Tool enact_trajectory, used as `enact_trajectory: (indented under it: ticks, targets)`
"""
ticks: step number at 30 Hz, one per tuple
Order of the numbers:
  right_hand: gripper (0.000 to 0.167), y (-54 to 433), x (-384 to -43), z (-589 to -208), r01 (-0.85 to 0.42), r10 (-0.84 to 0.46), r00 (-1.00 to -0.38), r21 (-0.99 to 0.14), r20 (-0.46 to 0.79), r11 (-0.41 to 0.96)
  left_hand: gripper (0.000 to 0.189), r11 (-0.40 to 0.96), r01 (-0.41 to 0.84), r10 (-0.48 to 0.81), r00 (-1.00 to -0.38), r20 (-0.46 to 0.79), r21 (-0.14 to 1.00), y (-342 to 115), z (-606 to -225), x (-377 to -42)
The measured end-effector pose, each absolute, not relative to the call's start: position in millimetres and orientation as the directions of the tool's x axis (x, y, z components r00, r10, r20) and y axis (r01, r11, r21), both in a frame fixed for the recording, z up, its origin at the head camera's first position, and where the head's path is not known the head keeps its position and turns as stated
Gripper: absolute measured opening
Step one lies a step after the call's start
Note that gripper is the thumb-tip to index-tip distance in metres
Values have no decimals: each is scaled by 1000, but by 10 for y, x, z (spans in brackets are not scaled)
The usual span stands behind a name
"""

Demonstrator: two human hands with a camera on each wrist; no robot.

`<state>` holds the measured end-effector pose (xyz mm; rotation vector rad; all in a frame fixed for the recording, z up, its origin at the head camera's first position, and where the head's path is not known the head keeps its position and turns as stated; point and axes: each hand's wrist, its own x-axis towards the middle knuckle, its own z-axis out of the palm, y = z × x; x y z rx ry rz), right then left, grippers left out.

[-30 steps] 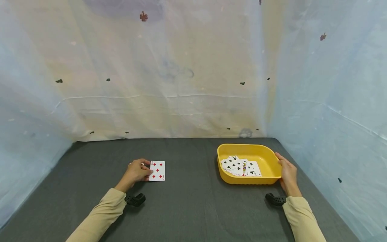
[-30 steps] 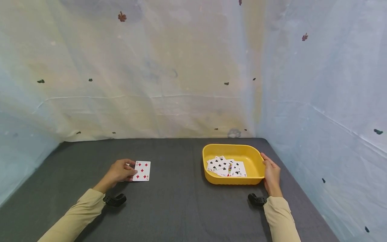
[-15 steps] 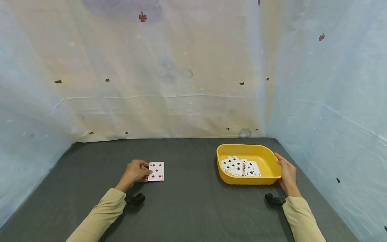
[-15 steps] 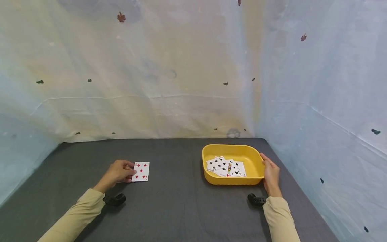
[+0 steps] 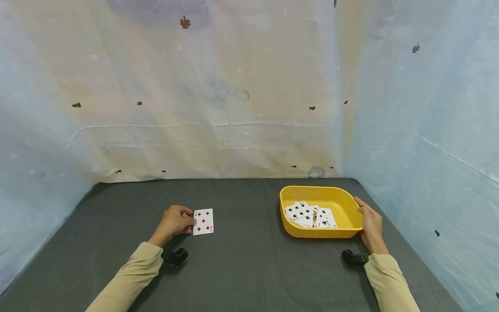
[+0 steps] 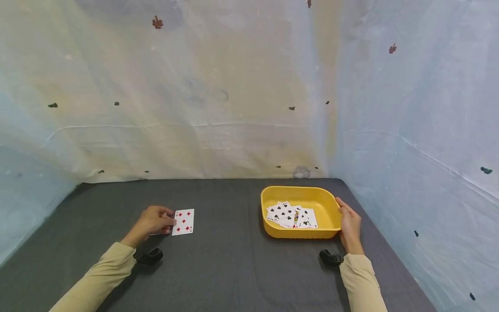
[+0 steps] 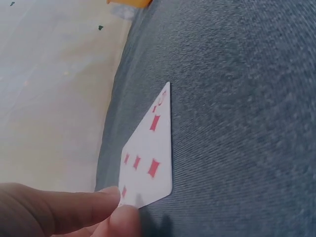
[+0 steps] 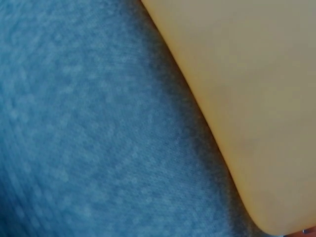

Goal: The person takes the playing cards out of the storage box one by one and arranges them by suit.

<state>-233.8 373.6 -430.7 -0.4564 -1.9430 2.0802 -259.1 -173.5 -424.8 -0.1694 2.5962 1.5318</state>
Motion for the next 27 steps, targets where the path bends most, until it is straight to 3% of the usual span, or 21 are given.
enact_trajectory:
  ticks: [12,27]
  targets:
    - [45,3751,-2310,-4312,3,381,-924,-999,-22,-51,37,480,-56,51,-995,-91,876,-1649,-3993,-2564]
    - [45,3728,-2353,-4311,57,423,-904,-997,-70,-43,32,417,79,155,-988,15,906,-1311,-3897,-2581]
